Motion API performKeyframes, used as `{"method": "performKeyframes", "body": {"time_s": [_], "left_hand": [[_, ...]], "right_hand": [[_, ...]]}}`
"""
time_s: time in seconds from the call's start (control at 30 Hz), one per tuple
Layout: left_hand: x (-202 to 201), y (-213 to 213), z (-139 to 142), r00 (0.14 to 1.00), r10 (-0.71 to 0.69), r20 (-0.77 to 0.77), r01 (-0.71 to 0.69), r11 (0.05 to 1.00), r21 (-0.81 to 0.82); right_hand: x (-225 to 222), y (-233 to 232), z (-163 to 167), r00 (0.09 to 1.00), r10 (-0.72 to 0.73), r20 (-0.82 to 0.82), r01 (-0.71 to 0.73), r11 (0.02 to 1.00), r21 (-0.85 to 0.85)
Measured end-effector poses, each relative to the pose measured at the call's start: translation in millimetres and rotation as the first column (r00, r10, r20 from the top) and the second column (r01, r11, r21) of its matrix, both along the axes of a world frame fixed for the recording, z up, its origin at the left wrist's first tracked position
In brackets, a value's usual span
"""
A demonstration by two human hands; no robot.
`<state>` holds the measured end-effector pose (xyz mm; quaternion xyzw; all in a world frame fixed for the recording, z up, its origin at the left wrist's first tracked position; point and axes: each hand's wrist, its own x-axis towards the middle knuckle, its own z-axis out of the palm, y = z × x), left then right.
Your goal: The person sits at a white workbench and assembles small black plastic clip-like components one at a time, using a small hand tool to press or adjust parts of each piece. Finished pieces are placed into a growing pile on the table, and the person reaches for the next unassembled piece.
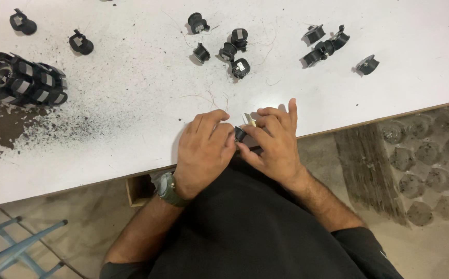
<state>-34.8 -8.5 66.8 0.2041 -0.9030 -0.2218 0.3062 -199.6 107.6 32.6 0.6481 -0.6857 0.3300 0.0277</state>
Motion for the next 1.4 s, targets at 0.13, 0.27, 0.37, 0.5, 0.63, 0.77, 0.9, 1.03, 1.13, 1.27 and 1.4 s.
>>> {"method": "performKeyframes", "body": {"time_s": [0.13,0.27,0.37,0.5,0.63,0.77,0.9,1.03,1.13,1.27,1.4], "left_hand": [[5,-3,5,0.998,0.049,0.028,-0.055,0.964,0.262],[7,-1,4,0.994,0.045,0.098,-0.081,0.911,0.405],[3,1,0,0.994,0.061,0.086,-0.092,0.904,0.417],[-1,7,-8,0.999,0.045,0.006,-0.043,0.910,0.412],[-2,11,-14,0.995,0.021,-0.100,0.016,0.935,0.353],[-1,13,-19,0.996,0.019,-0.086,0.014,0.930,0.368],[0,12,-21,0.994,0.010,-0.111,0.031,0.929,0.368],[-2,9,-20,0.996,-0.017,-0.085,0.048,0.924,0.380],[-7,8,-17,0.999,-0.049,-0.016,0.051,0.924,0.379],[-15,0,-10,0.993,-0.079,0.089,0.047,0.947,0.317],[-20,-40,4,0.999,0.029,-0.029,-0.030,0.999,-0.044]], "right_hand": [[0,1,1,1.000,-0.014,0.009,0.014,1.000,0.016],[1,7,-2,0.999,-0.032,0.039,0.030,0.999,0.034],[4,13,-9,0.998,-0.018,0.068,0.030,0.983,-0.180],[13,19,-21,0.959,0.155,0.236,-0.093,0.963,-0.253],[18,18,-31,0.959,0.152,0.237,-0.095,0.967,-0.237],[19,19,-29,0.964,0.151,0.219,-0.097,0.967,-0.237],[17,17,-23,0.965,0.167,0.204,-0.121,0.968,-0.221],[10,16,-18,0.977,0.143,0.160,-0.112,0.976,-0.187],[1,11,-17,0.990,0.073,0.119,-0.052,0.984,-0.170],[-20,5,-12,0.996,-0.027,0.083,0.039,0.988,-0.149],[-56,-1,-1,0.957,-0.234,0.174,0.276,0.918,-0.286]]}}
